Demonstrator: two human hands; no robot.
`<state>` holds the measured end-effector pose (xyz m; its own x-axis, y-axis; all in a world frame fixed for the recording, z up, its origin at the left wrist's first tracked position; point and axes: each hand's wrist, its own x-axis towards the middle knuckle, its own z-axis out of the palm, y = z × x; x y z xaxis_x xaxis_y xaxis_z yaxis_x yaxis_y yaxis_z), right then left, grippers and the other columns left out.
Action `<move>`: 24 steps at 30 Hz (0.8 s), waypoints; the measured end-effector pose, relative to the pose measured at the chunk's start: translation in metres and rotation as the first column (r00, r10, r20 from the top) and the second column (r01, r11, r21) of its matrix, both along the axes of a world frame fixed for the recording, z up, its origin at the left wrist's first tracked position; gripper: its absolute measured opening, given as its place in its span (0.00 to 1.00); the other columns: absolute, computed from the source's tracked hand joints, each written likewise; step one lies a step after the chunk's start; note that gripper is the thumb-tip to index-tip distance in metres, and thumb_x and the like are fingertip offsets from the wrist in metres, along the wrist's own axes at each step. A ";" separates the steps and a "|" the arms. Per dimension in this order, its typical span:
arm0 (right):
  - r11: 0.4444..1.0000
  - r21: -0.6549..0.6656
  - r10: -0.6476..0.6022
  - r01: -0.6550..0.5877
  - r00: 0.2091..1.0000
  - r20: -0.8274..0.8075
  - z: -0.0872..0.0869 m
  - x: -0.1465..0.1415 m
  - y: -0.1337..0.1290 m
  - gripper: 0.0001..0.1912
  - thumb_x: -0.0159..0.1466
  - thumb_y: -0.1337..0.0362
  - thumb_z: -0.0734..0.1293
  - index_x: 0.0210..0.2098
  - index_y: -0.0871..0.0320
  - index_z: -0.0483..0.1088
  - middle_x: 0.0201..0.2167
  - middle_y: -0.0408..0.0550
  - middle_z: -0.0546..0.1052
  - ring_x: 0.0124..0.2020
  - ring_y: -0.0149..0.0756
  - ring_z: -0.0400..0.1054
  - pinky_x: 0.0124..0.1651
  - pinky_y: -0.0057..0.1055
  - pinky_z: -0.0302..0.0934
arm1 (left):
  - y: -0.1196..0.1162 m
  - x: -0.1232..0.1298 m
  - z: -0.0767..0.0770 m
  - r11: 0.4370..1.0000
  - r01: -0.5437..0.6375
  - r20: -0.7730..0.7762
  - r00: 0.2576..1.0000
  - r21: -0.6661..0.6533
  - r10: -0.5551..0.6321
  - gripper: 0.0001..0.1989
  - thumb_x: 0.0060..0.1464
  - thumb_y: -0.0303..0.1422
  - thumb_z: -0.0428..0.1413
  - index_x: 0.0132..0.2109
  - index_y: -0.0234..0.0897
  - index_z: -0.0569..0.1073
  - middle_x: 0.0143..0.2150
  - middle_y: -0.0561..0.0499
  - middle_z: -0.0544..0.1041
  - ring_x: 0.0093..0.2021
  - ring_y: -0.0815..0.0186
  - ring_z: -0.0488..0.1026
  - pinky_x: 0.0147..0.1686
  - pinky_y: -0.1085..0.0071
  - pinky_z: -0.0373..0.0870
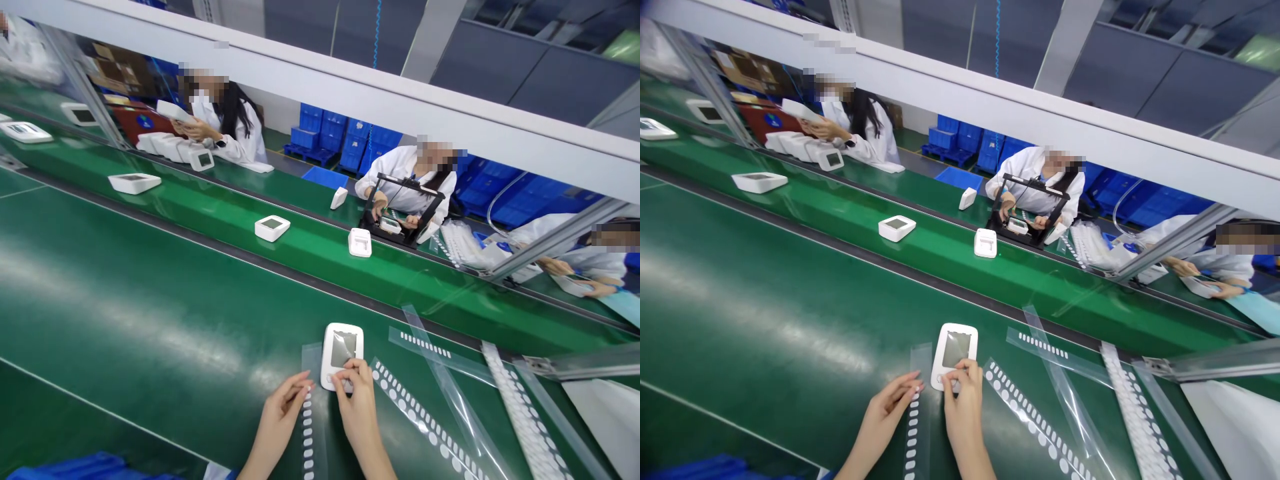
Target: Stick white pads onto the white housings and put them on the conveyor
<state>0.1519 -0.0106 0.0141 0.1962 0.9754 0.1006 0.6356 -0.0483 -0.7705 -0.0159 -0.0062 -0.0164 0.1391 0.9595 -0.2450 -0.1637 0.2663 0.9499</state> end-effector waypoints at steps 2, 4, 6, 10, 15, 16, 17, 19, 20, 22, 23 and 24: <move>1.000 -0.005 0.005 -0.005 1.000 0.003 -0.001 0.000 0.000 0.11 0.65 0.62 0.61 0.28 0.57 0.70 0.41 0.51 0.66 0.46 0.44 0.62 0.50 0.37 0.56 | 0.000 0.000 0.000 1.000 0.006 0.002 1.000 -0.004 -0.006 0.22 0.51 0.46 0.59 0.48 0.36 0.75 0.41 0.43 0.81 0.47 0.55 0.77 0.49 0.66 0.72; 1.000 -0.002 -0.003 0.003 1.000 0.003 -0.002 -0.001 0.000 0.11 0.65 0.62 0.60 0.28 0.57 0.70 0.43 0.52 0.65 0.47 0.44 0.62 0.51 0.37 0.56 | 0.000 0.000 0.000 1.000 0.010 0.005 1.000 -0.006 -0.010 0.21 0.52 0.46 0.59 0.48 0.37 0.75 0.41 0.44 0.81 0.47 0.55 0.77 0.49 0.66 0.72; 1.000 0.017 -0.025 0.025 1.000 -0.006 -0.002 0.000 0.000 0.10 0.65 0.62 0.61 0.29 0.57 0.69 0.46 0.53 0.63 0.50 0.45 0.61 0.51 0.37 0.56 | 0.000 0.000 0.000 1.000 0.006 0.011 1.000 -0.010 -0.006 0.21 0.51 0.46 0.60 0.48 0.37 0.75 0.41 0.44 0.81 0.47 0.55 0.77 0.49 0.66 0.72; 0.997 0.040 -0.057 0.059 0.997 -0.053 -0.001 0.003 0.000 0.07 0.64 0.61 0.61 0.33 0.57 0.67 0.48 0.53 0.62 0.45 0.41 0.64 0.45 0.34 0.60 | 0.001 -0.001 0.003 0.999 -0.004 0.038 0.999 -0.032 0.005 0.22 0.49 0.47 0.62 0.47 0.38 0.76 0.41 0.44 0.81 0.47 0.54 0.77 0.49 0.66 0.72; 0.995 0.072 -0.070 0.075 0.995 -0.076 -0.003 0.005 0.001 0.07 0.64 0.60 0.63 0.36 0.57 0.67 0.46 0.52 0.64 0.41 0.39 0.65 0.43 0.33 0.62 | 0.000 -0.005 0.003 0.996 0.015 0.139 0.990 -0.086 -0.003 0.22 0.48 0.47 0.63 0.47 0.40 0.76 0.42 0.45 0.80 0.47 0.54 0.77 0.47 0.66 0.73; 0.994 0.084 -0.065 0.071 0.996 -0.064 -0.004 0.005 0.002 0.06 0.63 0.60 0.64 0.35 0.57 0.67 0.45 0.52 0.64 0.44 0.41 0.65 0.45 0.34 0.62 | -0.001 -0.005 0.002 0.996 0.017 0.168 0.986 -0.089 -0.002 0.22 0.48 0.46 0.64 0.48 0.41 0.76 0.43 0.46 0.80 0.47 0.54 0.76 0.47 0.66 0.73; 0.994 0.091 -0.063 0.067 0.997 -0.051 -0.004 0.004 0.002 0.05 0.62 0.61 0.65 0.35 0.57 0.67 0.46 0.52 0.64 0.47 0.43 0.64 0.47 0.35 0.61 | -0.002 -0.005 0.000 0.996 0.022 0.198 0.980 -0.089 -0.004 0.22 0.48 0.45 0.64 0.49 0.42 0.76 0.43 0.46 0.79 0.48 0.54 0.76 0.47 0.67 0.73; 0.994 0.094 -0.055 0.059 0.997 -0.047 -0.003 0.003 0.002 0.04 0.62 0.63 0.65 0.34 0.57 0.68 0.46 0.52 0.64 0.49 0.43 0.64 0.48 0.35 0.61 | -0.005 -0.005 -0.002 0.995 0.041 0.252 0.968 -0.092 -0.016 0.22 0.48 0.42 0.65 0.51 0.45 0.75 0.42 0.48 0.78 0.48 0.55 0.76 0.49 0.67 0.72; 0.994 0.096 -0.041 0.046 0.997 -0.060 -0.002 0.001 0.001 0.03 0.63 0.63 0.65 0.34 0.57 0.69 0.46 0.52 0.65 0.48 0.43 0.65 0.47 0.34 0.61 | -0.006 -0.004 -0.002 0.994 0.052 0.275 0.961 -0.095 -0.024 0.22 0.48 0.41 0.65 0.51 0.45 0.75 0.40 0.50 0.78 0.48 0.56 0.76 0.49 0.67 0.71; 0.992 0.125 0.017 -0.004 0.994 -0.104 0.001 -0.002 -0.004 0.04 0.64 0.64 0.64 0.34 0.56 0.70 0.45 0.51 0.66 0.47 0.40 0.66 0.47 0.32 0.62 | -0.008 -0.002 0.001 0.992 0.068 0.304 0.952 -0.107 -0.032 0.21 0.48 0.40 0.65 0.51 0.46 0.75 0.37 0.52 0.77 0.46 0.57 0.77 0.48 0.69 0.71; 0.988 0.148 0.056 -0.037 0.991 -0.125 0.002 -0.005 -0.007 0.05 0.65 0.65 0.64 0.34 0.56 0.71 0.44 0.50 0.67 0.47 0.39 0.66 0.48 0.31 0.62 | -0.009 -0.001 0.003 0.991 0.071 0.308 0.951 -0.114 -0.032 0.21 0.48 0.40 0.66 0.50 0.46 0.75 0.35 0.52 0.76 0.45 0.59 0.77 0.47 0.70 0.71; 0.983 0.170 0.094 -0.069 0.986 -0.140 0.003 -0.008 -0.010 0.06 0.65 0.65 0.63 0.33 0.55 0.72 0.43 0.50 0.67 0.46 0.38 0.67 0.48 0.30 0.62 | -0.009 0.001 0.006 0.990 0.069 0.305 0.952 -0.119 -0.030 0.20 0.48 0.40 0.66 0.49 0.45 0.76 0.35 0.52 0.77 0.44 0.60 0.77 0.46 0.71 0.71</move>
<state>0.1435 -0.0210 0.0167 0.1412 0.9613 0.2365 0.5113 0.1338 -0.8490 -0.0149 -0.0151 -0.0100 0.2722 0.9133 -0.3031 -0.4213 0.3963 0.8158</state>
